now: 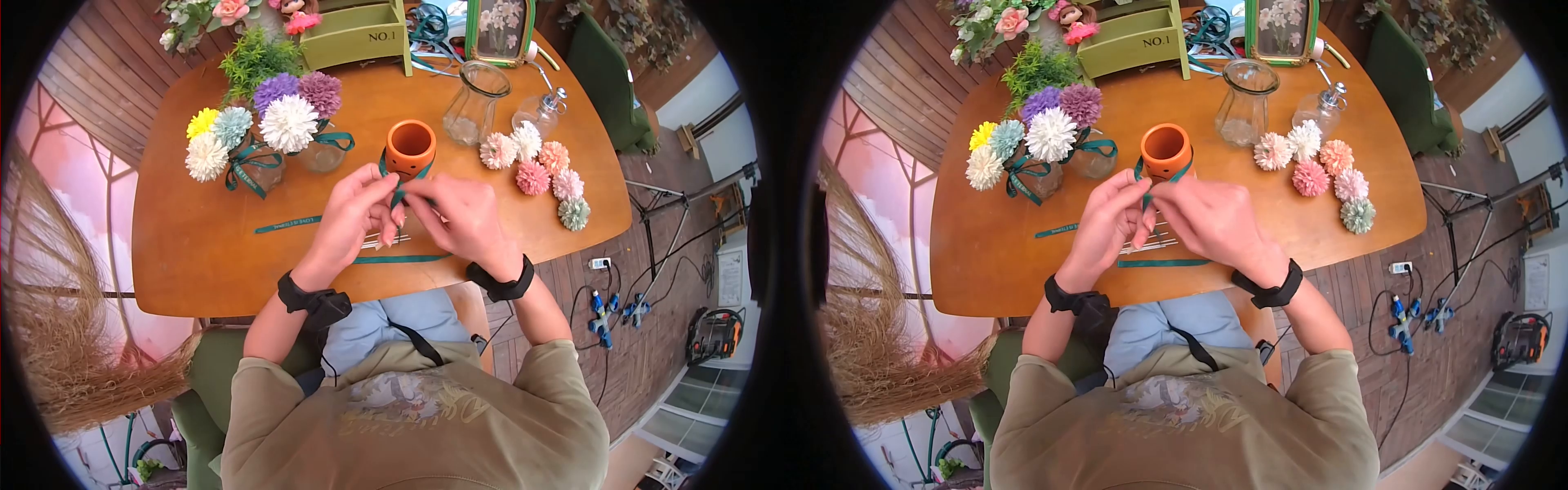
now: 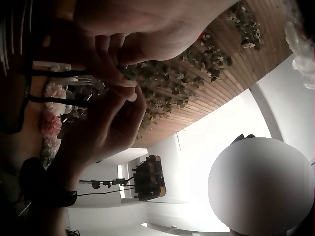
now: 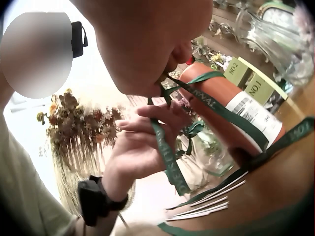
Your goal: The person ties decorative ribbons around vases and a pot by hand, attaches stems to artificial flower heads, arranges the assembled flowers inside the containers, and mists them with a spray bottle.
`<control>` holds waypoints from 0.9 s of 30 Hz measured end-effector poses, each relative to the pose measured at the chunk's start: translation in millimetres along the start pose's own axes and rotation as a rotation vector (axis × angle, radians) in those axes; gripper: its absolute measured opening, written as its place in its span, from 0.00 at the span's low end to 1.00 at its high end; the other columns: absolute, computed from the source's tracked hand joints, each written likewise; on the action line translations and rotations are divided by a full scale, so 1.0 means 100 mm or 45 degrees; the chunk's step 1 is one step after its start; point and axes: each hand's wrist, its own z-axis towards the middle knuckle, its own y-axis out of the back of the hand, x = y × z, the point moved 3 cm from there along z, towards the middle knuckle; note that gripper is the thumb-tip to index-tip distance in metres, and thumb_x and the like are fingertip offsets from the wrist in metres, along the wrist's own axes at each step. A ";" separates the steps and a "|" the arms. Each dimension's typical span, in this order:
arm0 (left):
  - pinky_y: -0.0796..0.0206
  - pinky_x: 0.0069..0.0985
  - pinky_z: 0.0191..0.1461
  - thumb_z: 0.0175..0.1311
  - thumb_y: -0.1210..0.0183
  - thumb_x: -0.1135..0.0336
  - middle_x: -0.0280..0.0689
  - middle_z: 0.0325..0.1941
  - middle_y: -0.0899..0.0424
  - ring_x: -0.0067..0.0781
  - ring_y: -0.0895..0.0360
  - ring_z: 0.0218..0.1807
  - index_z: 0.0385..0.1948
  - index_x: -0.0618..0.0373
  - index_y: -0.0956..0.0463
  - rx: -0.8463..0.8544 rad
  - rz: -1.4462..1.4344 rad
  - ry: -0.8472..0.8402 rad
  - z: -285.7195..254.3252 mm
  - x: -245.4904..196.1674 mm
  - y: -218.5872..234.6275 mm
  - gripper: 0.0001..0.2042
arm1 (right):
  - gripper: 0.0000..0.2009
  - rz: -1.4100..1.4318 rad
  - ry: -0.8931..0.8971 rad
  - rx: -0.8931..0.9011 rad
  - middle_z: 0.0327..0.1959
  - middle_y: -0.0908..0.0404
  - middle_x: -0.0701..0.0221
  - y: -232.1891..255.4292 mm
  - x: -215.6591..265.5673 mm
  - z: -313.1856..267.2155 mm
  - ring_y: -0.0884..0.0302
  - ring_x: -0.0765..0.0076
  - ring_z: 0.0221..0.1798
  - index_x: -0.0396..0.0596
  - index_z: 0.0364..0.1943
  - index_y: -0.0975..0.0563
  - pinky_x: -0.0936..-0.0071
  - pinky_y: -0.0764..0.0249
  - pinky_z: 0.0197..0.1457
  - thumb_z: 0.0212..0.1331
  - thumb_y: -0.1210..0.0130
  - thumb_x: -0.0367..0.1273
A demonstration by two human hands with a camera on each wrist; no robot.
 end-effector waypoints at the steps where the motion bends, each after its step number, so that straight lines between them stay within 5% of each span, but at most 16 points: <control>1: 0.36 0.18 0.19 0.78 0.45 0.61 0.38 0.25 0.18 0.23 0.24 0.17 0.40 0.56 0.30 0.000 0.000 -0.002 -0.02 0.01 -0.02 0.09 | 0.09 0.000 0.002 0.000 0.22 0.26 0.73 -0.02 0.05 0.01 0.23 0.69 0.21 0.49 0.42 0.18 0.68 0.28 0.26 0.57 0.34 0.24; 3: 0.38 0.16 0.19 0.79 0.45 0.64 0.35 0.26 0.19 0.20 0.25 0.17 0.43 0.57 0.26 -0.069 0.236 -0.138 -0.07 -0.02 -0.06 0.07 | 0.07 0.144 -0.713 -0.044 0.21 0.22 0.69 -0.02 0.00 -0.02 0.21 0.64 0.21 0.45 0.42 0.19 0.68 0.28 0.26 0.61 0.35 0.24; 13: 0.35 0.17 0.20 0.77 0.43 0.64 0.37 0.37 0.16 0.21 0.22 0.20 0.49 0.61 0.23 -0.004 0.138 -0.246 -0.05 -0.03 0.06 0.10 | 0.05 0.280 -0.527 0.193 0.26 0.16 0.64 0.01 -0.03 0.00 0.25 0.66 0.20 0.41 0.41 0.17 0.69 0.30 0.27 0.64 0.40 0.26; 21: 0.34 0.15 0.21 0.77 0.43 0.68 0.39 0.39 0.15 0.21 0.20 0.21 0.58 0.65 0.25 0.023 0.445 -0.284 -0.12 -0.10 0.00 0.14 | 0.07 0.730 -0.902 0.168 0.21 0.22 0.73 -0.09 -0.19 -0.13 0.39 0.84 0.22 0.38 0.41 0.17 0.76 0.38 0.26 0.67 0.39 0.29; 27: 0.37 0.14 0.18 0.77 0.42 0.67 0.37 0.37 0.15 0.19 0.21 0.19 0.56 0.65 0.23 -0.031 0.577 -0.255 -0.08 -0.05 0.00 0.13 | 0.09 0.507 -0.876 0.352 0.22 0.20 0.68 -0.01 -0.12 -0.03 0.36 0.79 0.21 0.38 0.41 0.17 0.74 0.37 0.26 0.70 0.41 0.32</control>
